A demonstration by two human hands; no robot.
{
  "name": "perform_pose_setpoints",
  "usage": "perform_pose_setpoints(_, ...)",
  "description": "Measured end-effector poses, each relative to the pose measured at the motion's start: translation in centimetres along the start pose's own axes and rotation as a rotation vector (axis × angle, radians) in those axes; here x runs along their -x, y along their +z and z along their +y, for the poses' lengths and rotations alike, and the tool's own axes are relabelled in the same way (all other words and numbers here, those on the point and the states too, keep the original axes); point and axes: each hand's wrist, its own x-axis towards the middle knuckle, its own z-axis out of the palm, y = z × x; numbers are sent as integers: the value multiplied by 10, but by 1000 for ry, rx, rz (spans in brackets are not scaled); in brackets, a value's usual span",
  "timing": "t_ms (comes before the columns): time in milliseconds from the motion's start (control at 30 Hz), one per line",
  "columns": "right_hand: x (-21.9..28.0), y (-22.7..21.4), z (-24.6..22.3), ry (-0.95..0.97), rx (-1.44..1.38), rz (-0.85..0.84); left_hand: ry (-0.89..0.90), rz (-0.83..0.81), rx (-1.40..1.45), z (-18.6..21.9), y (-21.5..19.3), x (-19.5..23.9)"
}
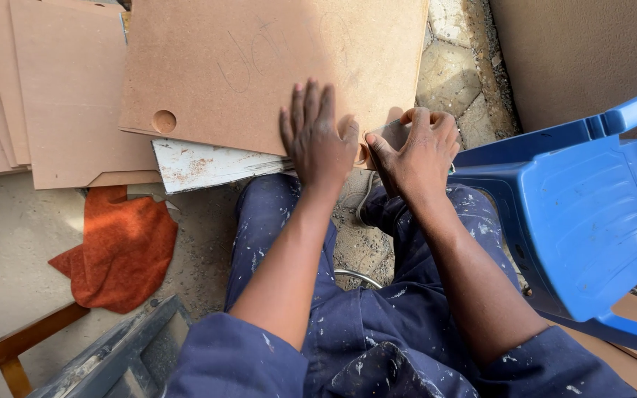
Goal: The person sits on the floor and sands a rectangular wooden board using a sanding block. They hold the board steady with their left hand while moving the sanding block with their right hand along the edges and around the circular cutouts.
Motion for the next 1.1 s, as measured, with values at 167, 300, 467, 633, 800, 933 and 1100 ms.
perform_pose_setpoints(167, 4, -3, 8, 122, -82, -23, -333, 202, 700, 37, 11, 60)
perform_pose_setpoints(300, 12, -13, 8, 266, -94, -87, -875, -81, 947, 45, 19, 69)
perform_pose_setpoints(467, 15, -17, 22, 449, -102, -183, -1036, -141, 1359, 27, 39, 58)
perform_pose_setpoints(633, 7, -17, 11, 525, -140, -192, -1121, -228, 1746, 23, 64, 54)
perform_pose_setpoints(800, -2, -22, 2, 462, -101, -221, -1192, -84, 1837, 27, 59, 46)
perform_pose_setpoints(933, 14, -32, 5, 530, -111, -262, -1213, -118, 1752, 23, 28, 39)
perform_pose_setpoints(1100, 9, -34, 7, 571, -118, -292, -1231, -244, 1475, 24, 7, 38)
